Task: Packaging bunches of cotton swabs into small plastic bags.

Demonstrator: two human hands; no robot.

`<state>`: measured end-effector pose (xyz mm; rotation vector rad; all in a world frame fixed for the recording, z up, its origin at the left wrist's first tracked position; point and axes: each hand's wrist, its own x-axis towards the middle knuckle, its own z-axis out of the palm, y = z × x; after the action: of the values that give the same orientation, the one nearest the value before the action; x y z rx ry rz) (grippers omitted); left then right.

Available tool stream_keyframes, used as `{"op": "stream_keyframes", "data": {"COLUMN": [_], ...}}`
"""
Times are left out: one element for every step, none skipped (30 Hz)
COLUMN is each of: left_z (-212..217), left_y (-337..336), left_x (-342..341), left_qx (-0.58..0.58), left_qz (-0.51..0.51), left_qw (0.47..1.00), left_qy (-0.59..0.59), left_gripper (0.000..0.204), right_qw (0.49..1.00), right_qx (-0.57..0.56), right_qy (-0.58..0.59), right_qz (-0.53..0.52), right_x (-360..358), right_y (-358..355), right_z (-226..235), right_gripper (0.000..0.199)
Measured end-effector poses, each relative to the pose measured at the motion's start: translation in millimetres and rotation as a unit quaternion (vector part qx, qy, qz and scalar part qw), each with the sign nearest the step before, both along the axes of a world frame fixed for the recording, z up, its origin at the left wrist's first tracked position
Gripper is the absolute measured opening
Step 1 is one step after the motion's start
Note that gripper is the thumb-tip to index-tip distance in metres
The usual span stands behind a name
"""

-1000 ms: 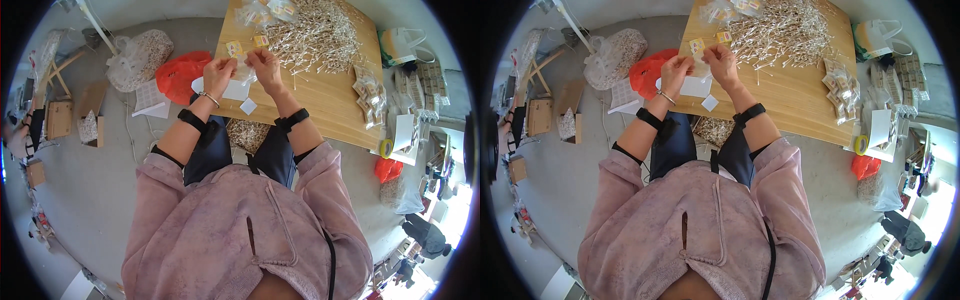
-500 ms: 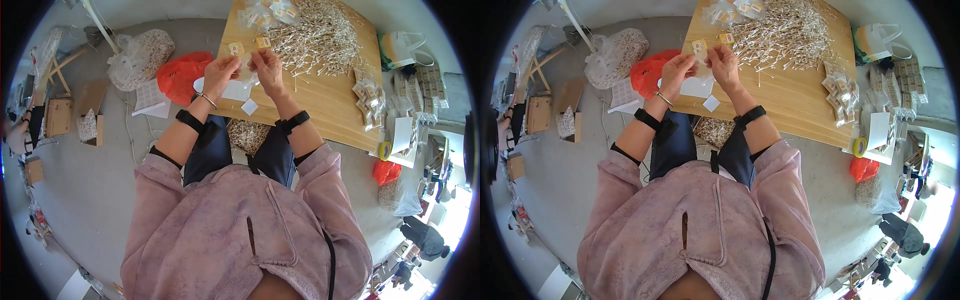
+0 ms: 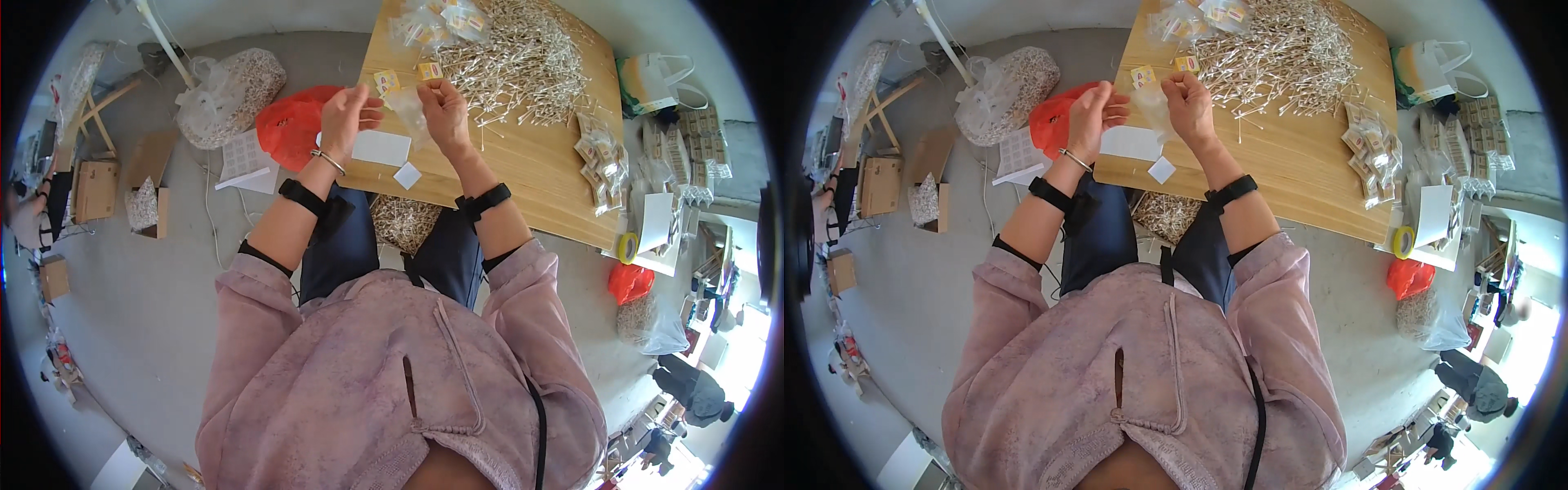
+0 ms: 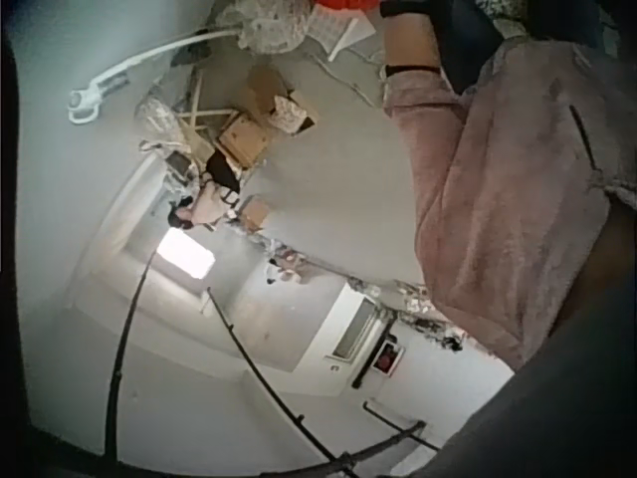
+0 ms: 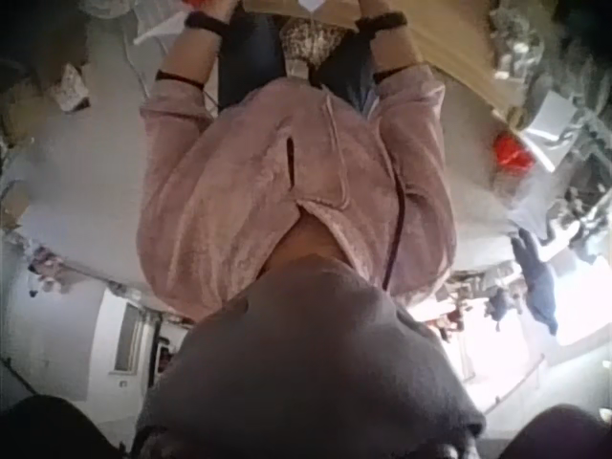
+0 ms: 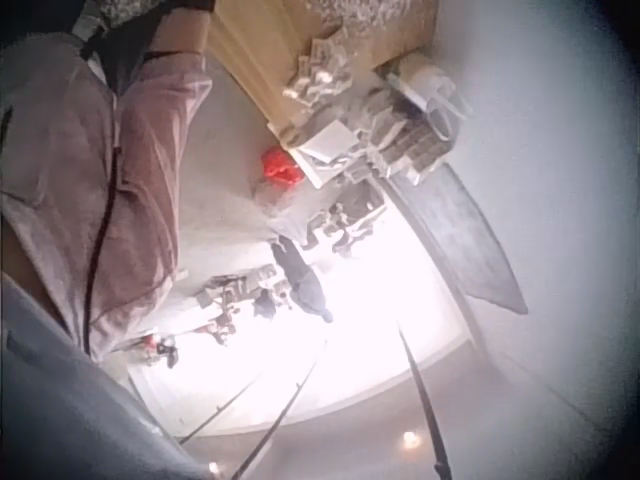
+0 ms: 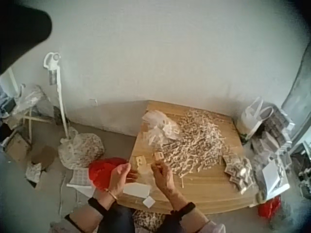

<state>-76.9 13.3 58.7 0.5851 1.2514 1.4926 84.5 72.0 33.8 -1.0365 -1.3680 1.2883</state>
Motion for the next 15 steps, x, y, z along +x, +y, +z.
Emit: {"op": "stream_keyframes", "data": {"left_z": [2.7,1.8,0.2,-2.1,-4.2,-6.2,-9.5,-12.8,-16.0,-18.0,-19.9,-21.8,-22.1,-22.8,-24.3], "left_y": [-0.5,-1.2,-2.0,-2.7,-2.3,-1.0,-0.1,0.6,1.1,1.4,0.2,-2.1,-4.2,-5.4,-7.5], "left_x": [1.5,2.3,3.0,3.7,3.8,3.6,1.5,-1.4,-5.6,-9.7,-16.1,-24.2,-30.3,-34.7,-37.6], "left_qx": [-0.017,-0.017,-0.020,-0.023,-0.023,-0.017,-0.010,-0.011,-0.001,0.009,0.009,0.014,0.019,0.014,0.012], "left_qz": [-0.045,-0.044,-0.069,-0.094,-0.094,-0.068,-0.040,-0.037,-0.013,0.011,0.015,0.020,0.024,0.028,0.033], "left_qw": [0.999,0.999,0.997,0.993,0.993,0.995,0.996,0.996,0.999,1.000,1.000,1.000,1.000,1.000,0.999], "left_qy": [-0.016,-0.015,0.026,0.068,0.067,0.076,0.085,0.084,0.041,-0.003,-0.004,-0.003,-0.002,0.005,0.005], "left_gripper": [0.018,0.018,0.017,0.017,0.017,0.016,0.016,0.016,0.016,0.017,0.017,0.018,0.020,0.023,0.023], "right_qw": [1.000,1.000,1.000,0.998,0.994,0.994,0.996,0.996,0.996,0.993,0.980,0.965,0.964,0.964,0.963], "right_qx": [0.009,0.018,0.017,0.040,0.063,0.062,0.027,-0.009,-0.010,-0.088,-0.167,-0.205,-0.207,-0.211,-0.216], "right_qy": [-0.010,-0.020,-0.020,-0.053,-0.087,-0.087,-0.083,-0.078,-0.078,-0.038,0.002,0.032,0.031,0.015,-0.002], "right_qz": [-0.004,-0.008,-0.008,-0.004,-0.001,-0.001,0.015,0.032,0.035,0.071,0.108,0.161,0.164,0.163,0.161], "right_x": [-2.5,-5.1,-8.1,-10.2,-11.2,-11.0,-12.9,-15.0,-15.4,-12.9,-10.6,-7.4,-8.9,-11.1,-14.2], "right_y": [-1.1,-2.3,-3.8,-5.0,-5.8,-5.6,-5.6,-5.5,-5.7,-5.9,-5.6,-1.7,-1.5,-1.5,-1.4], "right_z": [0.9,1.7,2.4,1.7,1.4,1.5,4.1,6.8,9.7,14.6,18.0,13.0,10.7,8.2,5.3], "right_gripper": [0.011,0.012,0.012,0.012,0.012,0.012,0.014,0.017,0.017,0.020,0.022,0.026,0.026,0.023,0.021]}}
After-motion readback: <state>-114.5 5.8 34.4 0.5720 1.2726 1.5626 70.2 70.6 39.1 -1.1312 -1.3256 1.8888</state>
